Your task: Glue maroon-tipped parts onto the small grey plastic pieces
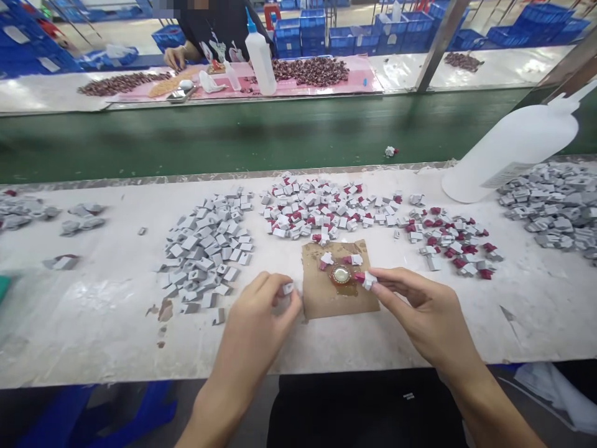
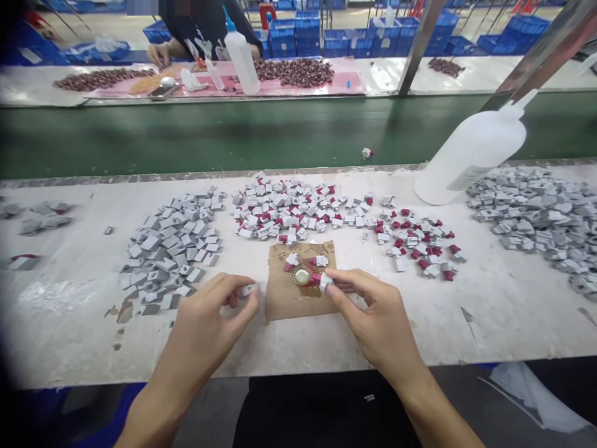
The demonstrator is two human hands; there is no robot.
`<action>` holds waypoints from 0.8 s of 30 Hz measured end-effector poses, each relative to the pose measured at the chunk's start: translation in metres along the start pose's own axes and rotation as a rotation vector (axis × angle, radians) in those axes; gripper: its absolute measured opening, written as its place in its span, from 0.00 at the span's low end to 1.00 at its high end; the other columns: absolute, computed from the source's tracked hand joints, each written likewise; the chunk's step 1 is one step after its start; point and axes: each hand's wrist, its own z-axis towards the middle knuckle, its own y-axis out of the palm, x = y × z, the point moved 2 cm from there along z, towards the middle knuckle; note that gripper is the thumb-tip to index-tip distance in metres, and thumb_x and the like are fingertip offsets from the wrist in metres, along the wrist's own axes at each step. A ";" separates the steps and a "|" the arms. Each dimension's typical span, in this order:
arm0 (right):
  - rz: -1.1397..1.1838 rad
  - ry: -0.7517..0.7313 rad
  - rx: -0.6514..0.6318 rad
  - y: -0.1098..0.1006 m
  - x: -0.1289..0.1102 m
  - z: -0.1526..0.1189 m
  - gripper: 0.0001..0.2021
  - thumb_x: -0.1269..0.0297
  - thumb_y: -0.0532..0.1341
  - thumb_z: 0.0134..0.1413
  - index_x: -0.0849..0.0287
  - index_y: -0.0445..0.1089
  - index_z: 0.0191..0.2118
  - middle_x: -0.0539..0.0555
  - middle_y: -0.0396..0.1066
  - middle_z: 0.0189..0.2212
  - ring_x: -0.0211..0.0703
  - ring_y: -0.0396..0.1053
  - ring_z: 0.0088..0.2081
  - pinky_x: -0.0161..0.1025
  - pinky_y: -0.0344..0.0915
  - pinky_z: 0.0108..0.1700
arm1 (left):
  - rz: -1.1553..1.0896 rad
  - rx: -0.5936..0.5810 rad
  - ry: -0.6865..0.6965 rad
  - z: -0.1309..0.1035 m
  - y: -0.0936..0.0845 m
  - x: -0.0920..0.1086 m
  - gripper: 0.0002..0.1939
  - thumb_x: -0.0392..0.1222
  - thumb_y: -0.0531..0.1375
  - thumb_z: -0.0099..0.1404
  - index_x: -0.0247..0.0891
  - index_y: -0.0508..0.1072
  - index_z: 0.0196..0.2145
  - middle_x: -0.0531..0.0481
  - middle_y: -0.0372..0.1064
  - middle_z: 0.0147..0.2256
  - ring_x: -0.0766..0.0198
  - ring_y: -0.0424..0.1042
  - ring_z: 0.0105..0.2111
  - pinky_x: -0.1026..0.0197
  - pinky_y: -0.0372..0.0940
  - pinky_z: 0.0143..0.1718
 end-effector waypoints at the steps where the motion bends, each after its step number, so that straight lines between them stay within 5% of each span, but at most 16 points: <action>1: 0.006 -0.005 -0.001 0.004 0.000 0.002 0.09 0.56 0.74 0.70 0.43 0.91 0.52 0.51 0.91 0.48 0.54 0.90 0.50 0.47 0.88 0.53 | -0.024 -0.034 -0.001 -0.001 0.005 0.001 0.06 0.41 0.62 0.77 0.43 0.79 0.40 0.53 0.74 0.32 0.59 0.77 0.31 0.57 0.68 0.33; 12: -0.062 -0.092 -0.045 0.016 -0.004 0.009 0.09 0.59 0.73 0.71 0.48 0.90 0.51 0.53 0.91 0.48 0.56 0.89 0.49 0.50 0.88 0.50 | -0.277 -0.038 -0.179 -0.009 0.007 -0.007 0.06 0.44 0.65 0.75 0.45 0.83 0.46 0.48 0.82 0.41 0.56 0.81 0.39 0.58 0.75 0.38; 16: -0.087 -0.090 -0.070 0.017 -0.005 0.009 0.08 0.59 0.72 0.73 0.48 0.90 0.51 0.54 0.90 0.48 0.56 0.88 0.49 0.51 0.86 0.51 | -0.483 -0.026 -0.287 -0.009 0.009 -0.002 0.07 0.46 0.68 0.73 0.44 0.84 0.46 0.48 0.85 0.44 0.56 0.84 0.41 0.57 0.78 0.40; 24: 0.035 -0.008 -0.070 0.010 -0.013 0.011 0.07 0.56 0.76 0.69 0.46 0.91 0.49 0.54 0.91 0.45 0.56 0.89 0.46 0.51 0.87 0.50 | -0.794 -0.082 -0.285 0.001 0.012 0.021 0.06 0.44 0.73 0.73 0.46 0.86 0.47 0.49 0.85 0.44 0.59 0.84 0.43 0.60 0.81 0.48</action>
